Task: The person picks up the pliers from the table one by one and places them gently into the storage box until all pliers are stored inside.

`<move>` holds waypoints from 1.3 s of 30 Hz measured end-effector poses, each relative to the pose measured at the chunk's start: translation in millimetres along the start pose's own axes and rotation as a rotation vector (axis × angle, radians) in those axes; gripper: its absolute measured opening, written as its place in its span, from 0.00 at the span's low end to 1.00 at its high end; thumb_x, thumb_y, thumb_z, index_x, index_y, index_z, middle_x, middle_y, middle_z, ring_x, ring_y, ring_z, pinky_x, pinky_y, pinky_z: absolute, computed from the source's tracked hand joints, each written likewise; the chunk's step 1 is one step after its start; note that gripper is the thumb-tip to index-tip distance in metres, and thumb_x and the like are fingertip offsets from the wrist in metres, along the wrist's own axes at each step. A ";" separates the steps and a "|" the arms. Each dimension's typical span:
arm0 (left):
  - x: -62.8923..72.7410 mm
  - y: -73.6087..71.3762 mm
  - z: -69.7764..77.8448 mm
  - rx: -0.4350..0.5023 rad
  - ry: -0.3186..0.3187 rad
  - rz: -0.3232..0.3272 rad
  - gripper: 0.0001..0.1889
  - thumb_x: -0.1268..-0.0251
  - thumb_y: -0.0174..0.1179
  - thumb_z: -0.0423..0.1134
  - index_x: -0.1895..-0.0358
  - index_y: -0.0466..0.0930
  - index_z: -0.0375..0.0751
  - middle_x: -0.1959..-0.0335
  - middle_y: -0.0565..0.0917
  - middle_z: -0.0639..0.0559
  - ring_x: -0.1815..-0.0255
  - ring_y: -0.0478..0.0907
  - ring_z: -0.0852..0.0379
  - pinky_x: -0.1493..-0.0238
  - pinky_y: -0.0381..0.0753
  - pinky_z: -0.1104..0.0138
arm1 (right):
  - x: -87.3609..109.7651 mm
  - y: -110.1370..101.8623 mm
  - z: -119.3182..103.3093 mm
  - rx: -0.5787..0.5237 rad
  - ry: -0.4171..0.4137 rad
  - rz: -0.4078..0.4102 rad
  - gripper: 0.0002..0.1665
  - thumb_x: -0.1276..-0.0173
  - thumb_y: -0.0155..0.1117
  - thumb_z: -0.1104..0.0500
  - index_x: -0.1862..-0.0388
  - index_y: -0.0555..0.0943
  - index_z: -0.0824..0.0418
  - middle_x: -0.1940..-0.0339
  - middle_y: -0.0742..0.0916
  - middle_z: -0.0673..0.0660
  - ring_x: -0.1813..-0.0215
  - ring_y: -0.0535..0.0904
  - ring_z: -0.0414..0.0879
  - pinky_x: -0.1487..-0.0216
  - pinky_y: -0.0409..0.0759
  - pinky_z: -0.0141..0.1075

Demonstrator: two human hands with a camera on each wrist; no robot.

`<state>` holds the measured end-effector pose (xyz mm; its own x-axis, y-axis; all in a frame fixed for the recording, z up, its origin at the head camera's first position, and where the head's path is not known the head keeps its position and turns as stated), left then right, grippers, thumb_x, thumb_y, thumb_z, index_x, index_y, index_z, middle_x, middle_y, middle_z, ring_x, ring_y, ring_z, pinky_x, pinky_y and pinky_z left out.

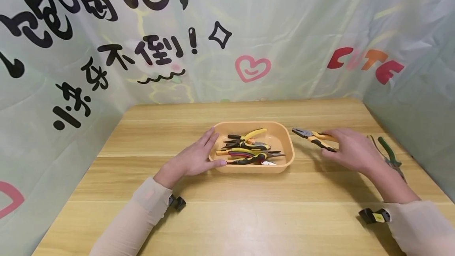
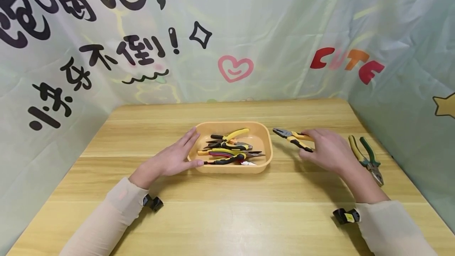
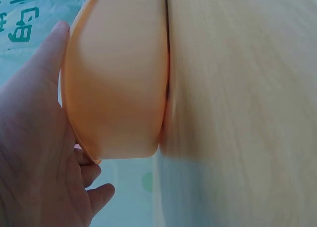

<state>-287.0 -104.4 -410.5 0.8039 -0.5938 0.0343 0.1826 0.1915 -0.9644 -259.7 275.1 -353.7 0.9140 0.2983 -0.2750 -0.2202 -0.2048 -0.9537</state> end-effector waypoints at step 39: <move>0.8 1.2 -1.3 -0.005 -0.009 0.007 0.57 0.41 0.33 0.81 0.20 0.37 0.41 0.20 0.33 0.47 0.21 0.38 0.51 0.28 0.57 0.54 | -30.5 -11.4 -58.6 0.049 -0.198 0.024 0.31 0.44 0.73 0.47 0.45 0.81 0.63 0.53 0.86 0.63 0.51 0.82 0.62 0.52 0.76 0.58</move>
<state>-286.9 -105.7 -412.0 0.8099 -0.5858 0.0298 0.1740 0.1915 -0.9659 -265.1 213.7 -327.3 0.8246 0.4720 -0.3119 -0.2618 -0.1704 -0.9500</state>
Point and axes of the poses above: each hand's wrist, its own x-axis away from the middle knuckle, its own y-axis out of the palm, z = x × y, the point moved 9 cm from there along -x, towards the middle knuckle
